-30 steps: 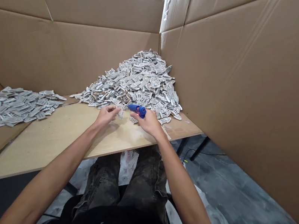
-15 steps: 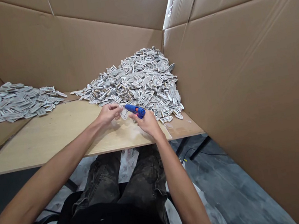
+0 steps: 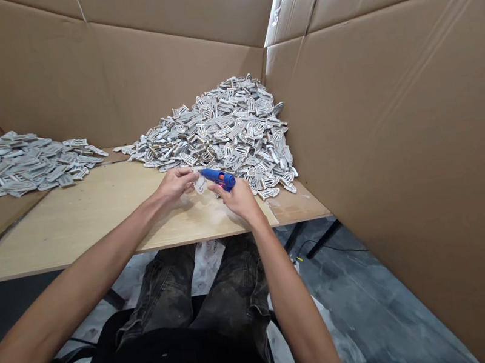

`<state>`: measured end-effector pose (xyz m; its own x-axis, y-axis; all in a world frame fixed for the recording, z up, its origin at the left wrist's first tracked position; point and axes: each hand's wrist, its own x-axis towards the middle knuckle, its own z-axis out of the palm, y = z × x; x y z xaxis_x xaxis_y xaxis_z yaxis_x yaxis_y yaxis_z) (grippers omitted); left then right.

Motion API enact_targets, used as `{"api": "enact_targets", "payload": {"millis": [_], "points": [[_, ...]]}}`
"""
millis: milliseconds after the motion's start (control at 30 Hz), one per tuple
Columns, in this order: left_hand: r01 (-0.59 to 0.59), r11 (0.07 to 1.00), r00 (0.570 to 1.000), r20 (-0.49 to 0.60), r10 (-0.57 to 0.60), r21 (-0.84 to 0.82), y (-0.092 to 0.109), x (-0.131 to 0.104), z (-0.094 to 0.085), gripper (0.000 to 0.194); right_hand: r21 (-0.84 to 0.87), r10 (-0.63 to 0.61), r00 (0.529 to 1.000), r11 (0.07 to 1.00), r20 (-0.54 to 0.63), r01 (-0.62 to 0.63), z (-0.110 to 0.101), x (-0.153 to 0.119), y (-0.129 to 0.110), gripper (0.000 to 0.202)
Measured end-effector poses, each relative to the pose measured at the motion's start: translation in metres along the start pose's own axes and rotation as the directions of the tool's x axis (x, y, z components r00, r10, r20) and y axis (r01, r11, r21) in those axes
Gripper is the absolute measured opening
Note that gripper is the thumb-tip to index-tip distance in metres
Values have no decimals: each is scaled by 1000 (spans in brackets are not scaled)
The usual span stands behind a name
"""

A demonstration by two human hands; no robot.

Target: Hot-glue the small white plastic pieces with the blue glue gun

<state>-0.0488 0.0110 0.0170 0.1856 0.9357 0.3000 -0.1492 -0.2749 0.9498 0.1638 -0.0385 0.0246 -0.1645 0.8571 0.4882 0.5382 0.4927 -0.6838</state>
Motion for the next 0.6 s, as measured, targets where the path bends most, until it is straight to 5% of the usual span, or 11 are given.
{"api": "enact_targets", "payload": {"millis": [400,600], "points": [[-116,951,986,-85,145,285,10,-10,3,35,-259,-145,989,956,1,140,13,-3,-18,33],[-164,944,983,-29,179,287,3,-7,-1,37,-425,-116,993,898,24,115,22,-10,-24,32]]}}
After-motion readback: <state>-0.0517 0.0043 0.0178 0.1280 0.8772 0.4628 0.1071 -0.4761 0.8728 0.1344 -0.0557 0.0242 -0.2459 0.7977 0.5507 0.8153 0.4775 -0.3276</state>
